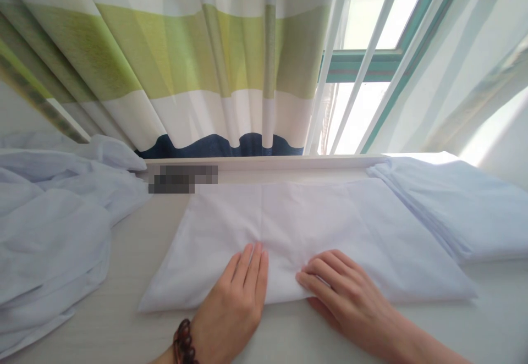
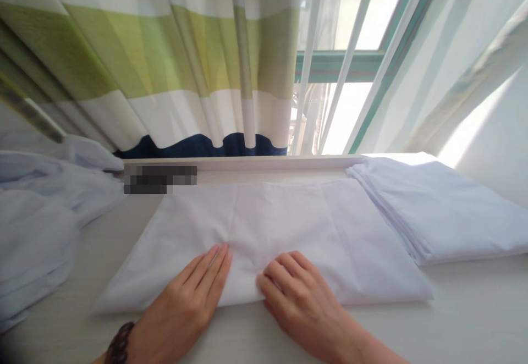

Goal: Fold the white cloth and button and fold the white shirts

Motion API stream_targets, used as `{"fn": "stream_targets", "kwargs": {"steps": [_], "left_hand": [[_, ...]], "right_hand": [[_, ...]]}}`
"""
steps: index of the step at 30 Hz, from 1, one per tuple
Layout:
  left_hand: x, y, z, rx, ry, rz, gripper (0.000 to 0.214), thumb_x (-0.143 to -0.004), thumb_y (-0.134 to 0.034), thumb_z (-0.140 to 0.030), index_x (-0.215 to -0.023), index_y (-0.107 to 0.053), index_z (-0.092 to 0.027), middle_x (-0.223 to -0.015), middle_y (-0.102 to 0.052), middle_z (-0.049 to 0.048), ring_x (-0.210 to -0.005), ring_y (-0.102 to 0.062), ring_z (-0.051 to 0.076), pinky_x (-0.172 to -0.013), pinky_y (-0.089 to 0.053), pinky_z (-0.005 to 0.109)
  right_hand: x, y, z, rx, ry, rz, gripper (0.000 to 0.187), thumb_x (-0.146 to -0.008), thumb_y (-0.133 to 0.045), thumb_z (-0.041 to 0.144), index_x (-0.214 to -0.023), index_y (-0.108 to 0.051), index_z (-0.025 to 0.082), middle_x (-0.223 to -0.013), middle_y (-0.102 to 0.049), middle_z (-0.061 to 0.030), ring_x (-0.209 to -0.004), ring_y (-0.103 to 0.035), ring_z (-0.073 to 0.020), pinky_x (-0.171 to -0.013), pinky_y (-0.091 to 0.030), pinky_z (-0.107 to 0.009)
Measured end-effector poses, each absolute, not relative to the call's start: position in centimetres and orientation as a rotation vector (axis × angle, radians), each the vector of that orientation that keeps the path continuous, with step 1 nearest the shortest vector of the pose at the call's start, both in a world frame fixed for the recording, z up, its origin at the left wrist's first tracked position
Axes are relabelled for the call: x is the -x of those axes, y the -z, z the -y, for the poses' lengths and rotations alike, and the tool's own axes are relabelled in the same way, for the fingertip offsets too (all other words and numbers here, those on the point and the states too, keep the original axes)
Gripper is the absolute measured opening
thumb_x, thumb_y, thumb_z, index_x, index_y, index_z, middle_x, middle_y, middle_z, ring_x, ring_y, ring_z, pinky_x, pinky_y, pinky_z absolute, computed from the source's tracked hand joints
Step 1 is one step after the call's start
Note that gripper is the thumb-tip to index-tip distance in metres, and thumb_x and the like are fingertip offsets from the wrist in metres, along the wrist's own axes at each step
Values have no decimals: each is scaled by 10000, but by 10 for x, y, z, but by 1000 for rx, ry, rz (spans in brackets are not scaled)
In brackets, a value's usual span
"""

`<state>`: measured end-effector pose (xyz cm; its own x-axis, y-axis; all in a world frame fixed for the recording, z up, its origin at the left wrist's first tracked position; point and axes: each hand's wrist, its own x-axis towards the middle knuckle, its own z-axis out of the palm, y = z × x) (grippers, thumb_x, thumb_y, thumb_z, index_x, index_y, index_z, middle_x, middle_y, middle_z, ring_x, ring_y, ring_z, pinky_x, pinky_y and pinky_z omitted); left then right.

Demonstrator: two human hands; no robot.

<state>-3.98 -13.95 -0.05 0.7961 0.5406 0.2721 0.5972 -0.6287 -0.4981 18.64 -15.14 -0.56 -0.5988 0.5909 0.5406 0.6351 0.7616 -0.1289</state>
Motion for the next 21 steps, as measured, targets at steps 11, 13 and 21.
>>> {"fn": "stream_targets", "kwargs": {"steps": [11, 13, 21], "left_hand": [[43, -1, 138, 2485, 98, 854, 480, -915, -384, -158, -1390, -432, -110, -1270, -589, 221, -1156, -586, 319, -909, -493, 398], [43, -1, 138, 2488, 101, 860, 476, -915, -382, -159, -1386, -438, -114, -1267, -593, 216, -1153, -588, 317, -911, -494, 395], [44, -2, 136, 2499, 130, 858, 535, -900, -372, -133, -1434, -360, -133, -1266, -596, 210, -1141, -598, 313, -896, -512, 392]], "right_hand": [[-189, 5, 150, 936, 147, 2401, 150, -922, -459, 134, -941, -601, 179, -765, -596, -42, -732, -546, -170, -679, -432, -297], [-189, 5, 150, 935, 147, 2401, 153, -924, -459, 140, -934, -606, 180, -768, -596, -44, -733, -544, -168, -680, -433, -297], [-188, 3, 150, 928, 141, 2394, 152, -923, -459, 139, -940, -606, 175, -766, -600, -46, -736, -545, -170, -682, -434, -298]]}}
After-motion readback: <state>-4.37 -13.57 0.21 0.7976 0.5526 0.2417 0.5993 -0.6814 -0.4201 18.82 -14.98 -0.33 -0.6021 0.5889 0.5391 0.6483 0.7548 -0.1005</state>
